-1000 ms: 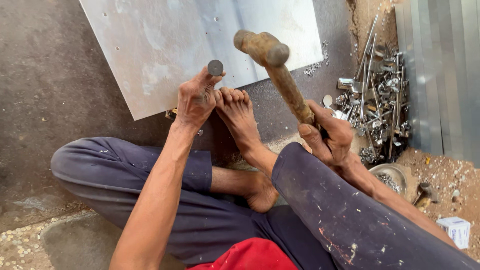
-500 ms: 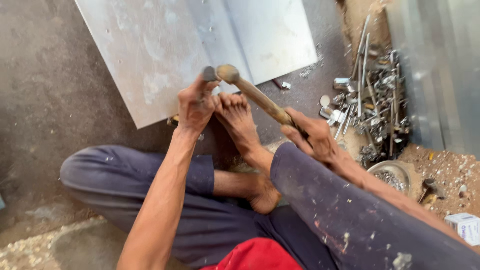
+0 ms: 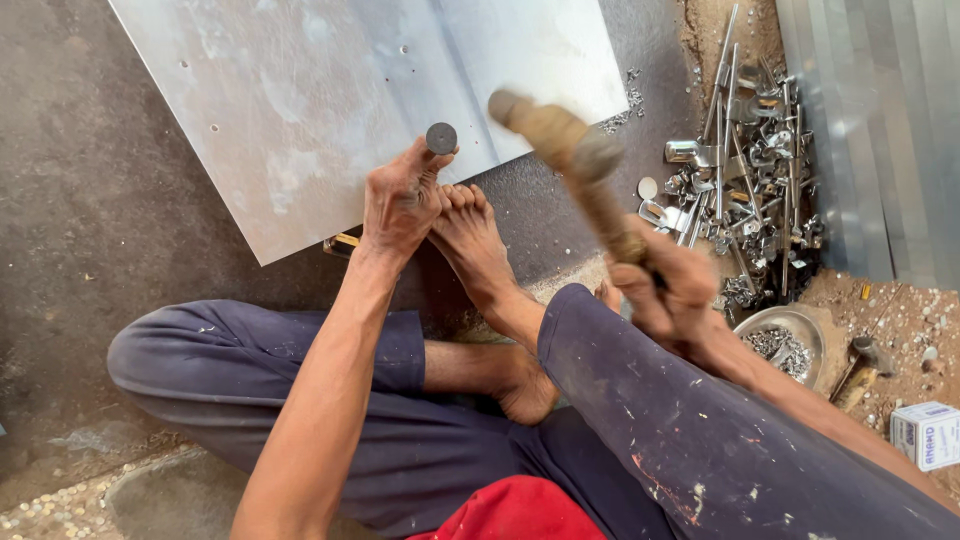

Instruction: The person attaches a metal sliding bolt latch to a sheet of metal by hand and using a hammer, then fits the metal sheet into a larger metal box frame and hammers the edges.

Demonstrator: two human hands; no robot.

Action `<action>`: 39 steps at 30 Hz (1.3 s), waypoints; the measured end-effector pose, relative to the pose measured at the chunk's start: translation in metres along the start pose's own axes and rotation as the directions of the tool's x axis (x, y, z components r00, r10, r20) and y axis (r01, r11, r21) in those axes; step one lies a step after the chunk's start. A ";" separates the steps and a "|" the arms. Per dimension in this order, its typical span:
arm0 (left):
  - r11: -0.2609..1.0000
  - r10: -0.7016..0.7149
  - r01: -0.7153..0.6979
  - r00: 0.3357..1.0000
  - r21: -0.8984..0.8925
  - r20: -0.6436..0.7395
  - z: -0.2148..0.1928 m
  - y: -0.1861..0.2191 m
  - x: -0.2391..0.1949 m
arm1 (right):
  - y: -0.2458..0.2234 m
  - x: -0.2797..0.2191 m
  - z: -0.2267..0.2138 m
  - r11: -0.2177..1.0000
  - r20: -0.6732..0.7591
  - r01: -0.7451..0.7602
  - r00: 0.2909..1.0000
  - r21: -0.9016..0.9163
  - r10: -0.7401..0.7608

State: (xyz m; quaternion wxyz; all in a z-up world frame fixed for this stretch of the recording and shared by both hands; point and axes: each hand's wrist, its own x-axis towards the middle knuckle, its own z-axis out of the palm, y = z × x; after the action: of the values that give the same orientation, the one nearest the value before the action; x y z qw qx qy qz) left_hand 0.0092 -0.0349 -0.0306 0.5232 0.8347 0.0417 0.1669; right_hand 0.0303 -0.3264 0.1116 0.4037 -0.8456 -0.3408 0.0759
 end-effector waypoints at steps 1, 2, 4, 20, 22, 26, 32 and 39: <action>0.998 0.060 -0.060 0.998 0.009 -0.013 0.001 0.001 0.001 | 0.004 0.002 0.001 1.000 0.039 -0.005 0.999 0.027 0.004; 0.993 0.120 -0.119 0.992 0.019 -0.025 0.003 0.002 0.002 | 0.003 0.003 0.000 0.992 0.111 -0.125 0.986 0.017 0.122; 0.994 0.108 -0.110 0.992 -0.020 -0.059 0.001 0.003 0.005 | -0.003 0.007 0.002 0.937 0.244 -0.348 0.908 -0.018 0.342; 0.986 0.071 -0.076 0.997 -0.151 -0.036 0.026 -0.010 0.051 | 0.032 0.013 0.029 0.901 0.109 -0.433 0.896 -0.007 0.431; 0.985 0.149 -0.149 0.989 -0.092 -0.008 0.020 -0.014 0.052 | 0.025 0.010 0.024 0.923 0.068 -0.381 0.924 0.061 0.377; 0.993 0.117 -0.116 0.993 -0.035 0.030 0.023 -0.009 0.056 | 0.014 0.016 -0.001 0.974 -0.034 -0.214 0.975 0.078 0.218; 0.993 0.097 -0.100 0.994 0.056 0.060 0.021 0.003 0.050 | 0.003 0.011 -0.001 0.989 -0.059 -0.151 0.987 0.002 0.150; 0.995 0.045 -0.041 0.998 -0.095 0.038 0.022 -0.002 0.051 | 0.014 0.011 0.012 0.991 -0.068 -0.117 0.990 0.069 0.122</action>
State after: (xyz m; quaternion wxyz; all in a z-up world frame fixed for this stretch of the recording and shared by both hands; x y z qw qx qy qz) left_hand 0.0643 -0.0410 -0.0290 0.5589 0.8130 0.0055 0.1632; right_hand 0.0406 -0.3183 0.0952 0.4377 -0.8531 -0.2721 0.0804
